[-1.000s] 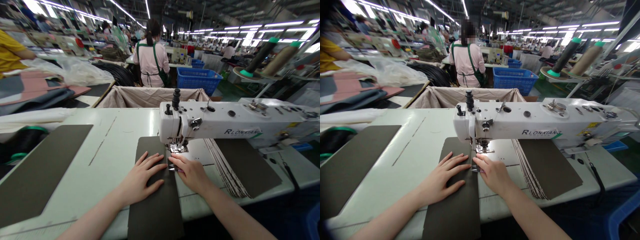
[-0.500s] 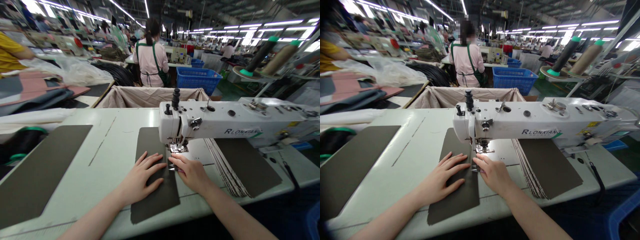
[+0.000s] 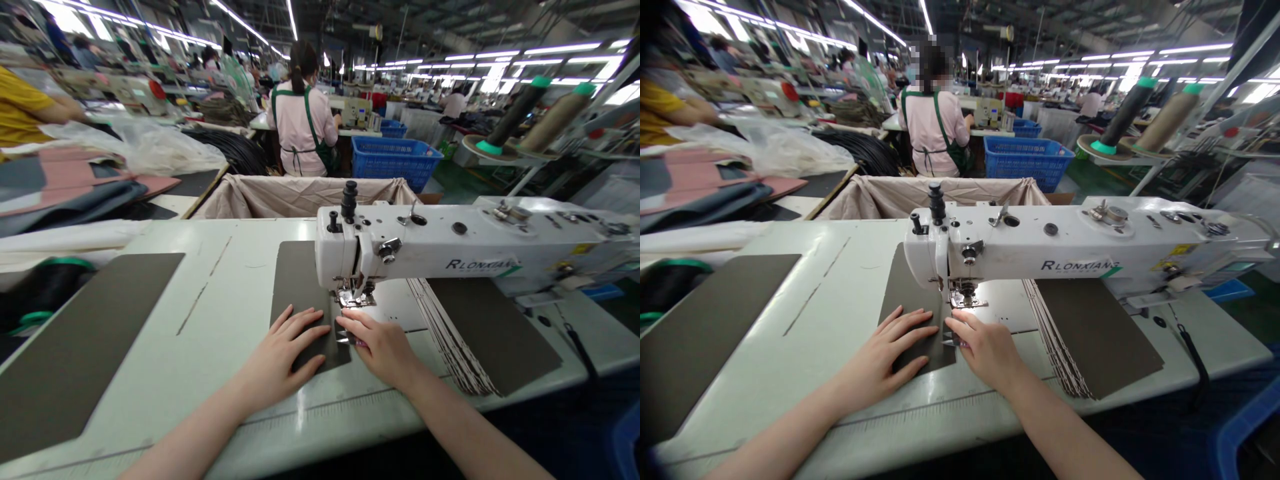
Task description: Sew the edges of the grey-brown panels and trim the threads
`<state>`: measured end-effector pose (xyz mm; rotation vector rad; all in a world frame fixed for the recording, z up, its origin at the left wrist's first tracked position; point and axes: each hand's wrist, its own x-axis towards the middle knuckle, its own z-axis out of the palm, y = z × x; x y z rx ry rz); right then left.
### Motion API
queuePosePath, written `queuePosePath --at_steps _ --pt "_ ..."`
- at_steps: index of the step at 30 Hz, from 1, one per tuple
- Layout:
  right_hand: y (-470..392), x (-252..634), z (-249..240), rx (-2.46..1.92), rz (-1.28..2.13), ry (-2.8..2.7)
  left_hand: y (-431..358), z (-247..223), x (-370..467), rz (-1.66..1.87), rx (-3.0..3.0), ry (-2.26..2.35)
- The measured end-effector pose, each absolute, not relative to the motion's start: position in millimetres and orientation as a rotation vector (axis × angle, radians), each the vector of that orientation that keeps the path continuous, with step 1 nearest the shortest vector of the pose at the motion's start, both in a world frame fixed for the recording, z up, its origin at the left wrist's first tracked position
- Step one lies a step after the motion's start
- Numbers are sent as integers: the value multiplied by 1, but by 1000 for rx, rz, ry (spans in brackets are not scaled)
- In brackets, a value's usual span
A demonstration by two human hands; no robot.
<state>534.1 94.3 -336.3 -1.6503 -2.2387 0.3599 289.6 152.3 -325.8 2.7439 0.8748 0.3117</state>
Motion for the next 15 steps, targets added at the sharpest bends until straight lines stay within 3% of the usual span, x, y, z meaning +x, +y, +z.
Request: queuePosePath --at_steps 15 --pt "95 534 -339 -1619 360 -2236 153 -330 290 352 2714 930"
